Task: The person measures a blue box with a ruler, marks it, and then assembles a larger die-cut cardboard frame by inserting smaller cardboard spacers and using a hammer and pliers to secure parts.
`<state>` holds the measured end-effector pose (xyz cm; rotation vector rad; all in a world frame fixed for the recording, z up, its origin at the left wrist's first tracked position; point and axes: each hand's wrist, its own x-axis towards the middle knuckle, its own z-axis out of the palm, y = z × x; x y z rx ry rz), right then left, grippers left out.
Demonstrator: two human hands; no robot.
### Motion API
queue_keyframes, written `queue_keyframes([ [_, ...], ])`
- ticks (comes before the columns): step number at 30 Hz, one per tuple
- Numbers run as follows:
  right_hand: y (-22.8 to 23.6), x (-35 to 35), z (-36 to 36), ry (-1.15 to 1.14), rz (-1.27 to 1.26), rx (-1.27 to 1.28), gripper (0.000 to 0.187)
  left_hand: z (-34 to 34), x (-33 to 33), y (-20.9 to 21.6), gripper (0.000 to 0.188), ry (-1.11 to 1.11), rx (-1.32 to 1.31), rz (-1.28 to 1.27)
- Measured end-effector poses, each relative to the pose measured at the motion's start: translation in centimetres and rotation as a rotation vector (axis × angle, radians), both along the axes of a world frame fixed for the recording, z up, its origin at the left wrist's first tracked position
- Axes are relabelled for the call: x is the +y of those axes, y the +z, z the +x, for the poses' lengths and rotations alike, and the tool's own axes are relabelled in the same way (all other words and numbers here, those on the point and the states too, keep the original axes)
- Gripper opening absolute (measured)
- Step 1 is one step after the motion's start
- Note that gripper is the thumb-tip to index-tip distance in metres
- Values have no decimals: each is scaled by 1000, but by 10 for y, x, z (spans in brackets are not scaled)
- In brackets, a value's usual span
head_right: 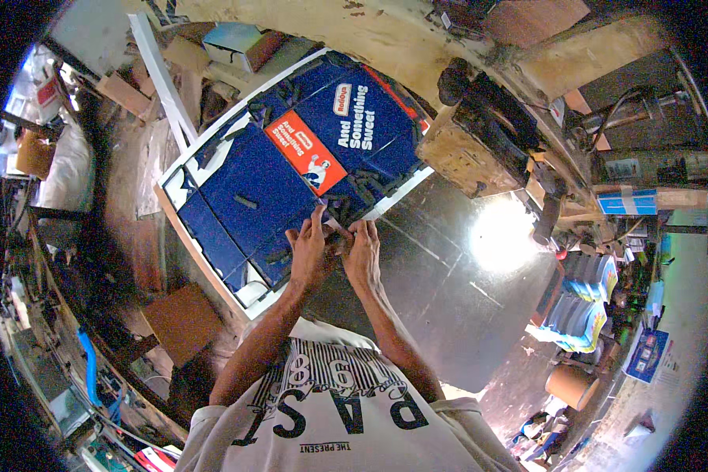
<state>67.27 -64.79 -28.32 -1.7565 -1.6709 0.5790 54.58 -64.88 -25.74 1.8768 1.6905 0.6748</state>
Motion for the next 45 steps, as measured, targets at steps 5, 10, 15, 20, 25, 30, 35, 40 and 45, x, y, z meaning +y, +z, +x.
queue_keyframes([
  [5,12,-14,3,63,-90,46,34,-4,-7,2,82,-14,131,145],
  [10,65,-74,-13,267,-226,146,27,-40,-68,21,73,-356,-615,-318],
  [15,98,-109,-50,486,-585,660,44,-91,-149,1,55,19,-931,-445],
  [20,61,-99,-51,277,-517,724,42,-158,-161,50,39,220,-921,-684],
  [25,5,-54,-25,-51,-97,394,20,-194,-165,82,63,229,461,-584],
  [30,2,-41,-47,-17,-58,212,24,-154,-129,42,48,171,140,-129],
  [35,-9,-39,-54,-72,56,107,28,-87,-88,18,43,-24,114,-30],
  [40,-2,-41,-56,-145,-61,181,30,-91,-80,6,50,31,171,-58],
  [45,10,-45,-66,-166,-58,87,28,-93,-84,4,56,82,107,-4],
])
